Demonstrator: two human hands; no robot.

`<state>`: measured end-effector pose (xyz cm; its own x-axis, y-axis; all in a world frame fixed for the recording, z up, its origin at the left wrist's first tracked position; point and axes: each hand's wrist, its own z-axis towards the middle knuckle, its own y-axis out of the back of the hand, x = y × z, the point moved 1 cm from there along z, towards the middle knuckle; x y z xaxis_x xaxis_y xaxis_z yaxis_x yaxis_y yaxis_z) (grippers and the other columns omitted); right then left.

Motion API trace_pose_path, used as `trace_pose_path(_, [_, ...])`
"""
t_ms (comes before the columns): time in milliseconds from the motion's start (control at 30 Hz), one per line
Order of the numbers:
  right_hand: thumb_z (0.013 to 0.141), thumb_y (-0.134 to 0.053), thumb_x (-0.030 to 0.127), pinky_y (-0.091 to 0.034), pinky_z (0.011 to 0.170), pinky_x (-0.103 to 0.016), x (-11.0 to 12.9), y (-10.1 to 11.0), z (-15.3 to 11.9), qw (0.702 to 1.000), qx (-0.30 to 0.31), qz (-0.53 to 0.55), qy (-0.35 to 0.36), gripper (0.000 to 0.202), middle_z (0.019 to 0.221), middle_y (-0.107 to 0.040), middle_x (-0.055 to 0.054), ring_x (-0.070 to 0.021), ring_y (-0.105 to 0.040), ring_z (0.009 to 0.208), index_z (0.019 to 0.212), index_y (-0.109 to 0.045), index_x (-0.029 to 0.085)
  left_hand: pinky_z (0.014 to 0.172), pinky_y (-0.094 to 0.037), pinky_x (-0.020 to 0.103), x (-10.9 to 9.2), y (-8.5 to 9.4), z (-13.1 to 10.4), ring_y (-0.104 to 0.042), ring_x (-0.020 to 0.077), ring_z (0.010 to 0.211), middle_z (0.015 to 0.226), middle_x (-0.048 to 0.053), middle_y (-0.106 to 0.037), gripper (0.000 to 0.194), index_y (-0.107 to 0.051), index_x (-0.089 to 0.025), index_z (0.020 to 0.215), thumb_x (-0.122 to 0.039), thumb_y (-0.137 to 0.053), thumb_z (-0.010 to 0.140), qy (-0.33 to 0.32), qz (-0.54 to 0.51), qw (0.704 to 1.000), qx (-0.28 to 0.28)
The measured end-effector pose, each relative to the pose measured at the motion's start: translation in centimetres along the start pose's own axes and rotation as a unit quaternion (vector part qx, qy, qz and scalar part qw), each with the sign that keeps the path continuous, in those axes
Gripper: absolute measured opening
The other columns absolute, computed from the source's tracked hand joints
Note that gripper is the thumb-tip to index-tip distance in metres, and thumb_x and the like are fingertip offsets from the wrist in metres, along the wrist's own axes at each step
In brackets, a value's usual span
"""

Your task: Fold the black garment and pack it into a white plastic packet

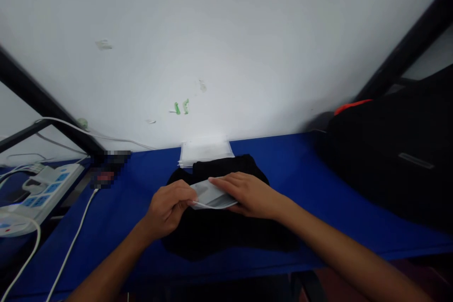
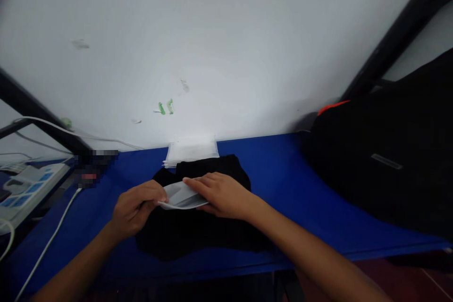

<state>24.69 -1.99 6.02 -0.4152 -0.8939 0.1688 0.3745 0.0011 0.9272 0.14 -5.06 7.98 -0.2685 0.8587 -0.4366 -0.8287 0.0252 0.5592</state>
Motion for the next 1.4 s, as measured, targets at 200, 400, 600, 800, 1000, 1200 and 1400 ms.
trace_pose_path(200, [0.076,-0.051,0.005,-0.054,0.086,-0.037,-2.1,2.0,0.4,0.998,-0.036,-0.053,-0.002,0.055,0.118,-0.068,-0.011,-0.0226,-0.065,0.101,0.13,-0.053,0.015,0.077,-0.056,0.029,0.4,1.7,-2.1,-0.067,0.0177,0.086,0.095,0.007,-0.07,0.017,-0.065,-0.019,0.106,-0.026,-0.065,0.091,0.121,0.109,0.986,0.012])
trace_pose_path(400, [0.075,-0.047,0.001,-0.044,0.102,-0.049,-10.6,2.9,-2.1,0.97,-0.124,-0.17,-0.121,0.068,0.136,-0.057,-0.014,-0.0297,-0.053,0.124,0.141,-0.044,0.017,0.1,-0.048,0.043,0.7,1.5,-5.4,-0.06,0.0246,0.113,0.12,0.008,-0.066,0.039,-0.064,-0.027,0.12,-0.04,-0.072,0.084,0.175,0.106,0.948,0.243])
trace_pose_path(600, [0.081,-0.041,0.002,-0.036,0.109,-0.052,-17.0,-1.4,-5.1,0.972,-0.011,-0.14,-0.187,0.062,0.145,-0.048,-0.02,-0.0307,-0.042,0.135,0.143,-0.043,0.01,0.101,-0.046,0.044,0.6,1.9,-6.4,-0.057,0.0255,0.119,0.127,0.007,-0.064,0.046,-0.062,-0.03,0.125,-0.038,-0.075,0.082,0.191,0.099,0.929,0.302])
trace_pose_path(800, [0.074,-0.053,0.012,-0.035,0.11,-0.053,-18.0,-2.5,-6.2,0.978,0.029,-0.107,-0.175,0.073,0.15,-0.038,-0.024,-0.034,-0.038,0.138,0.145,-0.039,0.005,0.101,-0.045,0.042,0.7,2.3,-7.3,-0.058,0.0225,0.115,0.121,0.006,-0.065,0.043,-0.057,-0.031,0.131,-0.022,-0.064,0.09,0.182,0.107,0.938,0.276])
trace_pose_path(1000, [0.081,-0.047,0.009,-0.037,0.111,-0.051,-10.4,-0.3,-5.3,0.991,-0.019,-0.025,-0.126,0.064,0.145,-0.046,-0.018,-0.0279,-0.041,0.136,0.144,-0.039,0.012,0.09,-0.048,0.036,0.3,2.0,-6.7,-0.06,0.0196,0.097,0.099,0.005,-0.066,0.024,-0.065,-0.025,0.115,-0.018,-0.054,0.095,0.147,0.108,0.956,0.228])
trace_pose_path(1200, [0.087,-0.064,0.039,-0.044,0.105,-0.047,-0.5,1.0,-6.8,0.981,0.114,0.114,-0.107,0.059,0.135,-0.057,-0.014,-0.0281,-0.055,0.122,0.139,-0.049,0.017,0.084,-0.045,0.033,0.1,2.6,-6.2,-0.058,0.0174,0.085,0.082,0.003,-0.065,0.011,-0.067,-0.02,0.093,-0.017,-0.056,0.094,0.134,0.033,0.972,0.189])
trace_pose_path(1400, [0.081,-0.068,0.032,-0.037,0.111,-0.052,1.9,0.6,-9.7,0.953,0.187,0.133,-0.197,0.05,0.143,-0.051,-0.016,-0.0333,-0.048,0.131,0.128,-0.059,0.015,0.083,-0.044,0.031,0.3,2.7,-7.1,-0.057,0.0187,0.089,0.094,0.003,-0.061,0.016,-0.067,-0.024,0.102,-0.029,-0.07,0.086,0.215,0.052,0.936,0.273])
